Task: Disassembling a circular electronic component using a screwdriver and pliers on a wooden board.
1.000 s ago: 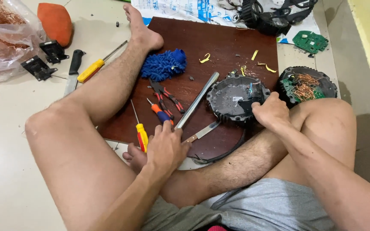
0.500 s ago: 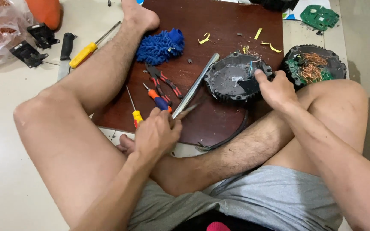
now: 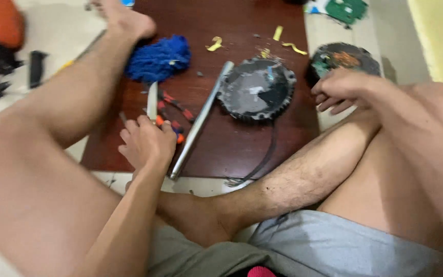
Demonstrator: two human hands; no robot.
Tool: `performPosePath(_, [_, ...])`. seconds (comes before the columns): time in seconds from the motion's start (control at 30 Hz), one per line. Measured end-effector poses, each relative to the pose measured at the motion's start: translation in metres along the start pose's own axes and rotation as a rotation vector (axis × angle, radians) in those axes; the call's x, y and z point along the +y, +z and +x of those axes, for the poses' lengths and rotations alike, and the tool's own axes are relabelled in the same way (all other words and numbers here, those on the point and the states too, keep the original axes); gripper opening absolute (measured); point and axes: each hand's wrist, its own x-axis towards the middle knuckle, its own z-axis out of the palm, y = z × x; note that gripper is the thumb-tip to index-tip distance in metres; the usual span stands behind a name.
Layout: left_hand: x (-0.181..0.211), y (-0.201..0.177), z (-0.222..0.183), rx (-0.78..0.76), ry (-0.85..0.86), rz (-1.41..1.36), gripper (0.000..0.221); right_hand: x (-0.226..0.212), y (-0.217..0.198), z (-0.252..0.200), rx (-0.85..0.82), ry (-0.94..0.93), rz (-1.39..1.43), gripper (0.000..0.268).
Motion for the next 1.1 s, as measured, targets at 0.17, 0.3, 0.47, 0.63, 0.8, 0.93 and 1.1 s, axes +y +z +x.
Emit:
performPosePath(0.17, [0.024, 0.001, -0.032, -0.01, 0.273, 0.026, 0.05, 0.042, -0.023, -0.015, 0.002, 0.285, -0.337, 0.038])
performPosePath(0.3, [0.026, 0.001, -0.039, -0.181, 0.247, -0.02, 0.059, 0.108, -0.007, 0.008, -0.348, 0.312, -0.757, 0.045])
performPosePath(0.47, [0.029, 0.003, -0.034, -0.246, 0.168, -0.101, 0.061, 0.129, 0.027, 0.059, -0.379, 0.234, -0.633, 0.056])
performPosePath(0.63, [0.031, -0.007, -0.029, -0.23, 0.197, -0.175, 0.046, 0.088, 0.022, 0.069, -0.252, 0.13, -0.558, 0.054])
performPosePath(0.8, [0.025, 0.009, -0.016, -0.223, 0.104, -0.255, 0.038, 0.026, 0.014, 0.046, 0.394, -0.21, -0.433, 0.053])
performPosePath(0.93, [0.027, -0.043, -0.038, -0.288, 0.097, -0.179, 0.044, -0.014, 0.034, 0.032, 0.529, -0.451, -0.416, 0.044])
performPosePath(1.1, [-0.002, -0.063, -0.044, -0.041, 0.121, -0.357, 0.03, -0.005, 0.092, 0.022, 0.891, -0.793, -0.415, 0.037])
